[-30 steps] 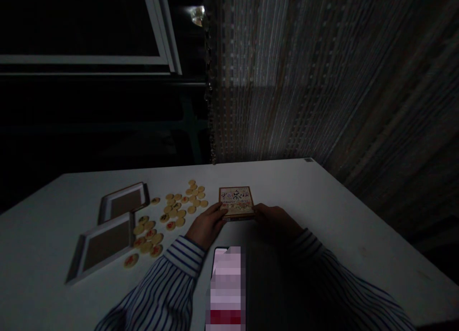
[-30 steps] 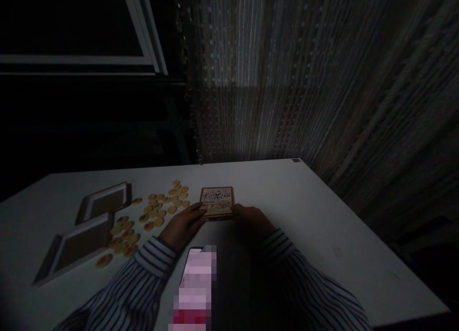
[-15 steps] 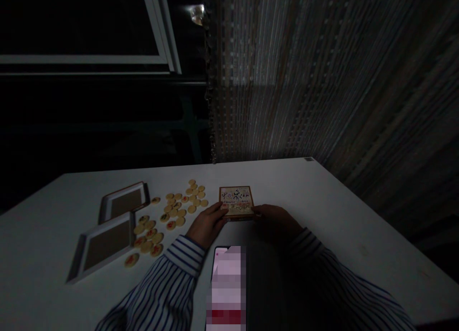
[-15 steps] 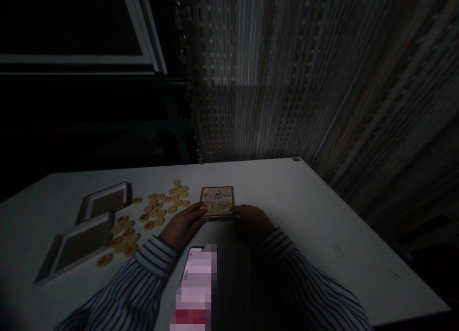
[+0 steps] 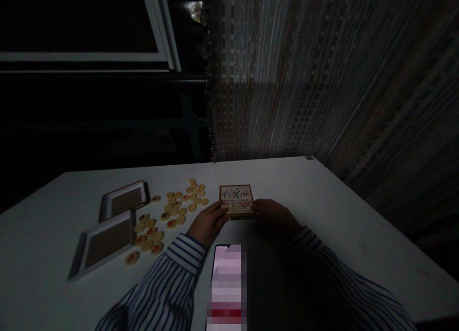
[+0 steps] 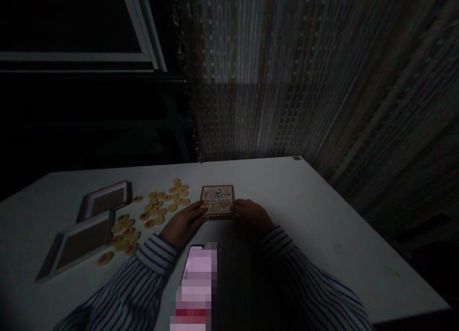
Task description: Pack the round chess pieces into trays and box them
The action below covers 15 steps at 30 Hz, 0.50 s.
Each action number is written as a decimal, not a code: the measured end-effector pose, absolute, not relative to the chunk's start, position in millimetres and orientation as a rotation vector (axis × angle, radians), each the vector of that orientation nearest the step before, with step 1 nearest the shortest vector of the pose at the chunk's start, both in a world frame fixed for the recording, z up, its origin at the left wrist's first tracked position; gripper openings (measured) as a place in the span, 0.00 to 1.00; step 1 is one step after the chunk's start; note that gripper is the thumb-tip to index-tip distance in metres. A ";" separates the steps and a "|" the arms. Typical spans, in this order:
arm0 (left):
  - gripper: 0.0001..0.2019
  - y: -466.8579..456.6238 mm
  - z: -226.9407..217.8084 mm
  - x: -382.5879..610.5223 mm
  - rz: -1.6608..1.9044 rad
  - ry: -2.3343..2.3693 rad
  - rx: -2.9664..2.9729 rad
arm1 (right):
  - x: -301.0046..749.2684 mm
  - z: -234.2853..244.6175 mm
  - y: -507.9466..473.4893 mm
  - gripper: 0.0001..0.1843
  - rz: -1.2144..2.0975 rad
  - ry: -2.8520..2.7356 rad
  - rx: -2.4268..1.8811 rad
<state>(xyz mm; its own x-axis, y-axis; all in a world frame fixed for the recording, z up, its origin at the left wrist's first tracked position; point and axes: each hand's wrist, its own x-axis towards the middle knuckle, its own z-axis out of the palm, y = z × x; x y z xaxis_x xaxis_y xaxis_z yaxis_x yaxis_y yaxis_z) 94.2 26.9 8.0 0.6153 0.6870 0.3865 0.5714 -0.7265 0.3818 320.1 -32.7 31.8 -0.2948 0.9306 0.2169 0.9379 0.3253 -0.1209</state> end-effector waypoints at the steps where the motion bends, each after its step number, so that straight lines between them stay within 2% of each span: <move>1: 0.15 27.1 7.5 94.3 0.771 1.037 2.621 | 319.8 31.9 -32.4 0.14 -0.041 -2.352 -1.706; 7: 0.15 27.9 6.3 96.0 0.742 1.067 2.633 | 320.1 30.1 -30.7 0.13 -0.054 -2.346 -1.758; 15: 0.15 27.9 7.4 95.6 0.693 1.087 2.657 | 320.1 23.6 -28.2 0.17 -0.125 -2.407 -1.599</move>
<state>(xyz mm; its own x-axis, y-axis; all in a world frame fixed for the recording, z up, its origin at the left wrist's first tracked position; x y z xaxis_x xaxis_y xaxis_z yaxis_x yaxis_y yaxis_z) 95.6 27.9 7.4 0.6221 0.7008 0.3492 0.6128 -0.7134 0.3400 320.1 -28.2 23.6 -0.3672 0.8953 0.2523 0.9166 0.3944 -0.0655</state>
